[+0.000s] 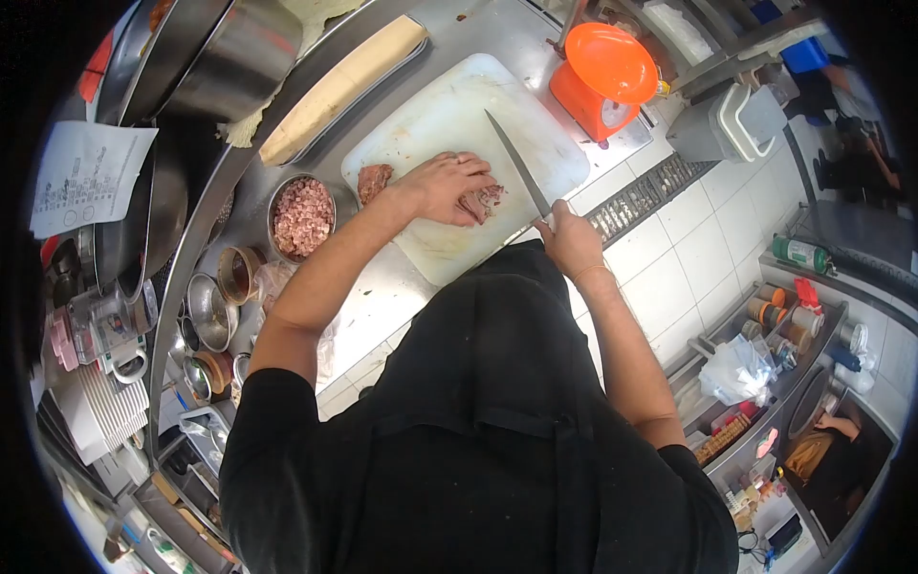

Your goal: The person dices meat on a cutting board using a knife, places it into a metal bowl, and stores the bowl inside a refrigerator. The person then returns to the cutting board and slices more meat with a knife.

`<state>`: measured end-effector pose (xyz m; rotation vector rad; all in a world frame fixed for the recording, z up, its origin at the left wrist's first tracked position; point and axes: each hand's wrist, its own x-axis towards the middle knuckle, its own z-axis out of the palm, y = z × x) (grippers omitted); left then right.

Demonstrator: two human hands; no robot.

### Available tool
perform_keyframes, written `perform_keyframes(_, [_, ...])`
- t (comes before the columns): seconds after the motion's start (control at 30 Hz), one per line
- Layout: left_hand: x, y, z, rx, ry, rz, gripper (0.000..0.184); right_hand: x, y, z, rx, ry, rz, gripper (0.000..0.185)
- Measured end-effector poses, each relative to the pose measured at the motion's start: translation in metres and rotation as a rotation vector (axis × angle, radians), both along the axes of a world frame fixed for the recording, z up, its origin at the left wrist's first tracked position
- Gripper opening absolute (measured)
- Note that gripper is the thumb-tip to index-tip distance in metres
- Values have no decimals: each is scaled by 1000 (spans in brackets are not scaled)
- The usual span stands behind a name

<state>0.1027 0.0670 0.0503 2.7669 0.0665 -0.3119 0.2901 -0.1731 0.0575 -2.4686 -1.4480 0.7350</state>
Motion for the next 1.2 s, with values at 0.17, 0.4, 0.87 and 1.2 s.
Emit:
perform_keyframes(0.17, [-17, 6, -15, 15, -190, -42, 76, 3, -13, -18, 64, 16, 5, 40])
perform_keyframes(0.4, [-24, -13, -51, 90, -348, 164, 61, 5, -18, -21, 49, 38, -4, 41])
perform_keyframes(0.87, [7, -89, -36, 195, -442, 925, 48, 3, 40, 22, -10, -59, 228, 35])
perform_keyframes(1.2, [17, -71, -63, 10, -560, 871, 21, -14, 51, 13, -198, -32, 254, 34])
